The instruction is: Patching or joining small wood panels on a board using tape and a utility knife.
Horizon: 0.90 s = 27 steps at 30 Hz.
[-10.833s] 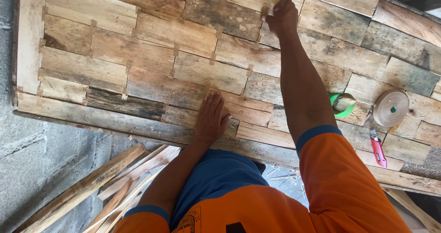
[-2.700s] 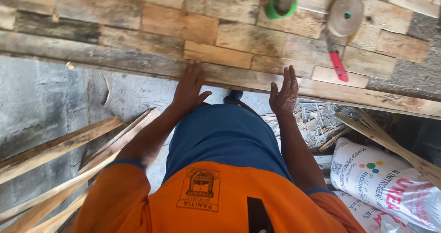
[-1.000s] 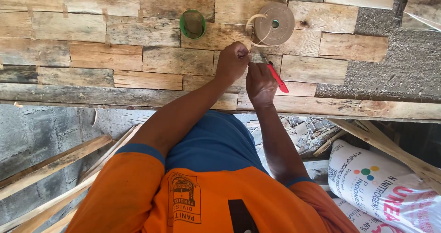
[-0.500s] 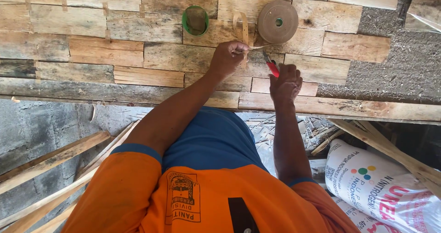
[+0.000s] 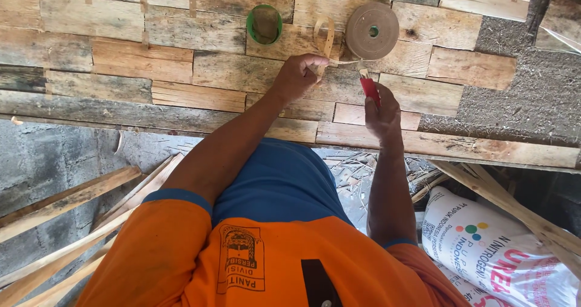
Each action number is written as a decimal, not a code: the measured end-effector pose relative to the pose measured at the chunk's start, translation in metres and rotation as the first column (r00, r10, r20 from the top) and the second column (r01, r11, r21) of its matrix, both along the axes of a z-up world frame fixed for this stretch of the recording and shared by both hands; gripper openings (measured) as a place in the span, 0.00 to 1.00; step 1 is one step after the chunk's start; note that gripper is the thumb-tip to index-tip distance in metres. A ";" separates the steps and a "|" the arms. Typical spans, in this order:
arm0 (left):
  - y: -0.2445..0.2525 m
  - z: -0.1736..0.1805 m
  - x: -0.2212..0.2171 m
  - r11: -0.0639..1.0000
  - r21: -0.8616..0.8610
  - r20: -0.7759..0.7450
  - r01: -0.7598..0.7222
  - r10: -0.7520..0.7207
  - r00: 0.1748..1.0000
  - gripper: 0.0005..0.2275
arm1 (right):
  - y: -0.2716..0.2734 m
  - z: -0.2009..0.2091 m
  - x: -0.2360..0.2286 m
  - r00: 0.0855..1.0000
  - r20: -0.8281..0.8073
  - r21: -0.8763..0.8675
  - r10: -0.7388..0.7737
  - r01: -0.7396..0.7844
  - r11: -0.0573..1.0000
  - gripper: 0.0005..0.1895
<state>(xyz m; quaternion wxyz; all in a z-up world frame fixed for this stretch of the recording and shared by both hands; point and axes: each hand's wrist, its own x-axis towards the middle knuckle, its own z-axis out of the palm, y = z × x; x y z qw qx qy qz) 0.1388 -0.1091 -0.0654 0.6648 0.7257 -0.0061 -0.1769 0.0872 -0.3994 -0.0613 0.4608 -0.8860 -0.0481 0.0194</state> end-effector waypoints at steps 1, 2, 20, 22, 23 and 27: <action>0.001 -0.001 0.001 1.000 -0.001 -0.001 0.000 0.000 1.000 0.18 | 0.001 0.007 0.001 1.000 -0.001 -0.001 0.000 0.000 1.000 0.18; 0.001 -0.003 0.002 1.000 0.009 0.006 0.012 -0.012 1.000 0.19 | 0.002 0.013 0.002 0.997 -0.065 0.030 0.049 -0.047 0.998 0.19; 0.001 0.008 0.002 0.995 -0.010 -0.030 0.096 -0.096 0.995 0.21 | 0.053 0.090 0.028 0.924 0.078 -0.285 0.375 -0.340 0.896 0.17; 0.001 0.011 0.001 0.995 -0.021 -0.036 0.095 -0.095 0.995 0.22 | 0.055 0.091 0.029 0.922 0.083 -0.276 0.378 -0.343 0.898 0.18; 0.001 0.012 0.001 0.996 -0.012 -0.044 0.093 -0.094 0.995 0.22 | 0.056 0.093 0.029 0.926 0.067 -0.273 0.371 -0.340 0.900 0.17; 0.000 0.013 0.000 0.994 0.054 -0.064 0.094 -0.090 0.994 0.23 | 0.058 0.095 0.032 0.925 0.065 -0.336 0.375 -0.334 0.881 0.15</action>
